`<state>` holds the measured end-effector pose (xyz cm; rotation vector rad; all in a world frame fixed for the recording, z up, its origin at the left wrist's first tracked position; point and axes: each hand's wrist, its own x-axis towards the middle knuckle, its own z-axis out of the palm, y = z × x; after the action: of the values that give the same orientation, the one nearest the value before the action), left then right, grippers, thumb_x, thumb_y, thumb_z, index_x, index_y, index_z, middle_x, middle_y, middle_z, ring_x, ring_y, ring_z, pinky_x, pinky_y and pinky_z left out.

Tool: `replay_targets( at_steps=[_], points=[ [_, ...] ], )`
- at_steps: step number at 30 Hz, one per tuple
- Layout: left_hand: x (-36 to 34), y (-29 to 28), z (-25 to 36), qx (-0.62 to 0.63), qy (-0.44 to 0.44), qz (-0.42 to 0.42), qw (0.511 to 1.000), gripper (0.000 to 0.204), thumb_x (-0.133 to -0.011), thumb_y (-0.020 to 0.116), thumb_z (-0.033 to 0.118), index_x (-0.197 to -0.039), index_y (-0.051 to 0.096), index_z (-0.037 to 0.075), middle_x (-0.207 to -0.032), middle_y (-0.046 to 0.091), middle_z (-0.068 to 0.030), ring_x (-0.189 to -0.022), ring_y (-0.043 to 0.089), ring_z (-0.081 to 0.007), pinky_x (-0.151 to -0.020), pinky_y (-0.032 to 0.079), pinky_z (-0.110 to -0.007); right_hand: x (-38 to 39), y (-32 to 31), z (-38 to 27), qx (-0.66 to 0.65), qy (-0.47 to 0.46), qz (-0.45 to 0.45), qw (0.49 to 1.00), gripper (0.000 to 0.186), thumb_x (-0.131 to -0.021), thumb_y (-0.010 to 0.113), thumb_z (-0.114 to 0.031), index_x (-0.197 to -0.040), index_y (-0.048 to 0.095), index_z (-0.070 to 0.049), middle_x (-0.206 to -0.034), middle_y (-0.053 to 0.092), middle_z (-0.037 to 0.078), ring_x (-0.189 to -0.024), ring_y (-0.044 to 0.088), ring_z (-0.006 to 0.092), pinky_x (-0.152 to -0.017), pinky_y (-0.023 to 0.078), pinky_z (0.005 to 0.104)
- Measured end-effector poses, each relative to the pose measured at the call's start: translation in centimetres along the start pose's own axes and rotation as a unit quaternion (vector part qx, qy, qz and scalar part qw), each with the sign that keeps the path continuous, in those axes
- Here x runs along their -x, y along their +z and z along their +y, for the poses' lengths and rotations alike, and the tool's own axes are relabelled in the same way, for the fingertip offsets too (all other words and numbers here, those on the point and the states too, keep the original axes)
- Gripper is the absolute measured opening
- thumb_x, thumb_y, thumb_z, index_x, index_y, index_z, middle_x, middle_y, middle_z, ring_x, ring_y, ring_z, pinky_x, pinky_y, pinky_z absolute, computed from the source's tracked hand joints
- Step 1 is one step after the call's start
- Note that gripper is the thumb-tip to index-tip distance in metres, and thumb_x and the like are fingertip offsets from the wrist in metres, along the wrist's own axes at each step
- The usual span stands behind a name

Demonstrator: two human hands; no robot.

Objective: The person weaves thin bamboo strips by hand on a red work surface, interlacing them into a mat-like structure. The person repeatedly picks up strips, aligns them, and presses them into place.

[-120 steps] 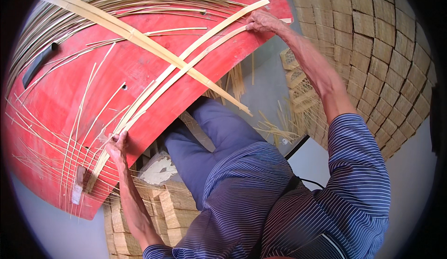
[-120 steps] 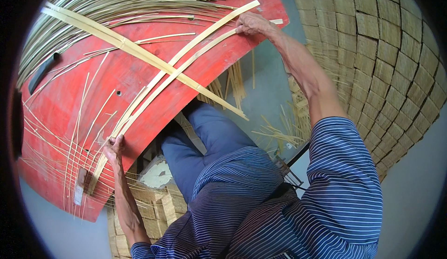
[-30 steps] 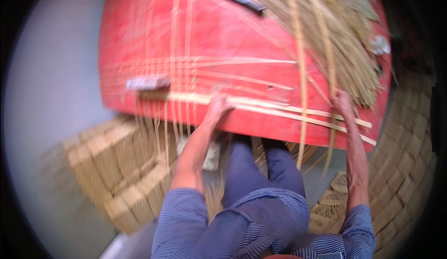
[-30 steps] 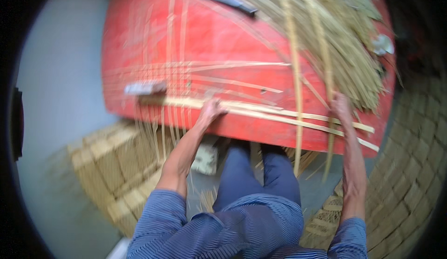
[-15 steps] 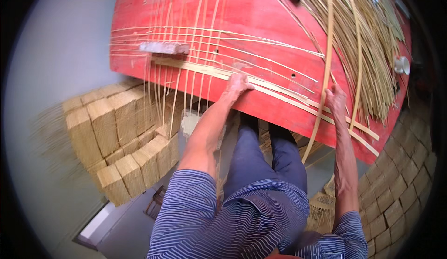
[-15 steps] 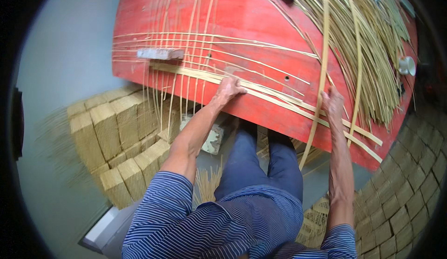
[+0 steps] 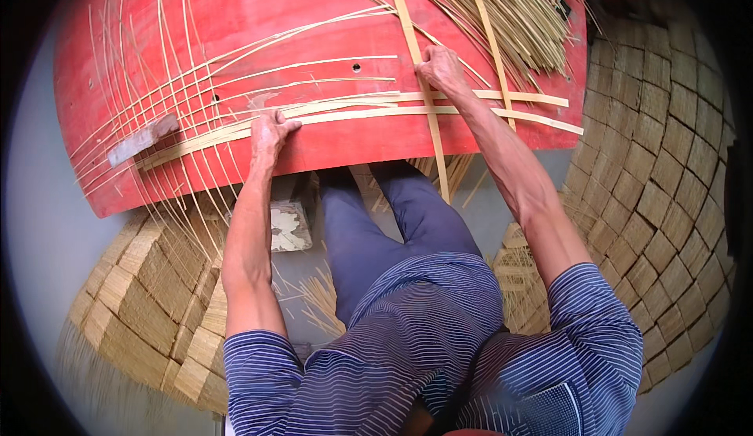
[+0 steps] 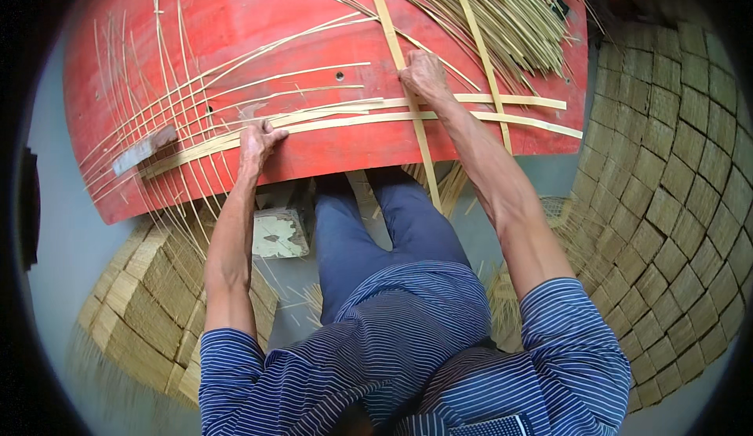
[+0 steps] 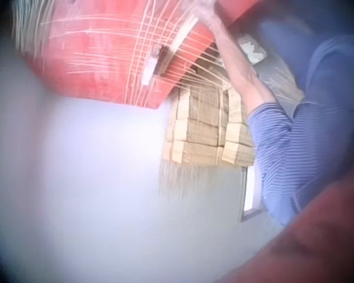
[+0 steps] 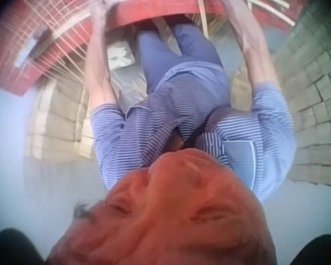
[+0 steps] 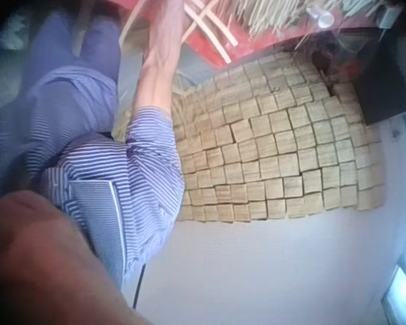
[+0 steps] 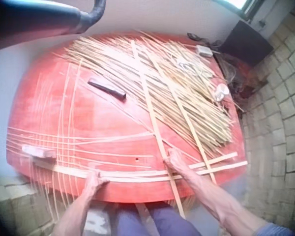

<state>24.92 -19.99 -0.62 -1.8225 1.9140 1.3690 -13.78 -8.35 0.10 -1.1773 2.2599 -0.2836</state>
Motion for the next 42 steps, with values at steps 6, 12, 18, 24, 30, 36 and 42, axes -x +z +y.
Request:
replay_targets(
  at_steps=[6, 12, 18, 24, 30, 36, 42],
  points=[
    [0.9, -0.5, 1.7, 0.008, -0.026, -0.022, 0.999, 0.039, -0.073, 0.088, 0.02, -0.068, 0.053, 0.003, -0.058, 0.054, -0.0046, -0.054, 0.05, -0.0152, -0.053, 0.043, -0.036, 0.2, -0.6, 0.2, -0.094, 0.088, -0.058, 0.99, 0.01, -0.07, 0.065, -0.013, -0.067, 0.063, -0.003, -0.064, 0.062, 0.019, -0.063, 0.065, 0.0324, -0.06, 0.05, 0.0479],
    [-0.1, 0.0, 0.2, -0.03, 0.07, 0.002, 0.997, 0.032, -0.076, 0.085, 0.017, -0.07, 0.057, 0.002, -0.059, 0.055, -0.0062, -0.052, 0.053, -0.0147, -0.049, 0.044, -0.035, -1.3, -0.6, 1.2, -0.323, 0.123, -0.097, 0.933, 0.012, -0.084, 0.063, -0.003, -0.073, 0.058, -0.005, -0.061, 0.061, 0.004, -0.05, 0.063, 0.0114, -0.041, 0.05, 0.0279],
    [1.1, -0.3, 2.5, 0.007, 0.061, 0.002, 0.998, 0.038, -0.078, 0.083, 0.011, -0.063, 0.048, 0.006, -0.053, 0.051, -0.0015, -0.045, 0.048, -0.0101, -0.042, 0.04, -0.03, -1.3, -2.9, -1.7, -0.298, 0.07, -0.008, 0.952, 0.011, -0.078, 0.069, -0.007, -0.083, 0.064, 0.0, -0.069, 0.067, 0.009, -0.062, 0.068, 0.0141, -0.054, 0.054, 0.0301],
    [1.2, -0.5, 1.5, 0.009, 0.075, 0.0, 0.997, 0.032, -0.079, 0.081, 0.012, -0.067, 0.053, 0.003, -0.057, 0.057, -0.0051, -0.048, 0.056, -0.0135, -0.042, 0.045, -0.029, -1.0, -3.9, -3.1, -0.287, 0.006, 0.059, 0.956, 0.03, -0.075, 0.071, -0.014, -0.101, 0.07, 0.0, -0.087, 0.072, 0.02, -0.083, 0.07, 0.0314, -0.076, 0.055, 0.0414],
    [1.4, -0.5, 2.5, 0.009, 0.061, -0.015, 0.998, 0.033, -0.08, 0.081, 0.014, -0.066, 0.053, 0.003, -0.056, 0.057, -0.005, -0.046, 0.055, -0.0133, -0.043, 0.045, -0.029, -1.8, -4.8, -3.3, -0.29, -0.012, 0.033, 0.957, 0.023, -0.077, 0.068, -0.01, -0.098, 0.069, -0.001, -0.088, 0.071, 0.018, -0.082, 0.07, 0.0269, -0.075, 0.055, 0.0387],
    [1.0, -0.6, 2.1, 0.008, 0.067, -0.011, 0.998, 0.034, -0.08, 0.082, 0.014, -0.065, 0.053, 0.003, -0.055, 0.057, -0.0048, -0.046, 0.054, -0.0128, -0.043, 0.045, -0.029, -4.2, -6.1, 2.3, -0.267, 0.015, 0.186, 0.945, 0.015, -0.078, 0.063, -0.012, -0.088, 0.069, -0.003, -0.079, 0.07, 0.016, -0.073, 0.069, 0.0245, -0.069, 0.055, 0.0389],
    [1.2, -0.6, 1.8, 0.007, 0.048, -0.002, 0.999, 0.036, -0.078, 0.084, 0.013, -0.065, 0.052, 0.004, -0.055, 0.052, -0.0014, -0.047, 0.048, -0.0096, -0.044, 0.041, -0.028, -1.6, -10.3, 10.1, 0.04, 0.102, 0.117, 0.987, 0.025, -0.078, 0.07, -0.027, -0.086, 0.068, -0.003, -0.081, 0.069, 0.019, -0.079, 0.067, 0.0366, -0.074, 0.053, 0.0458]
  ],
)
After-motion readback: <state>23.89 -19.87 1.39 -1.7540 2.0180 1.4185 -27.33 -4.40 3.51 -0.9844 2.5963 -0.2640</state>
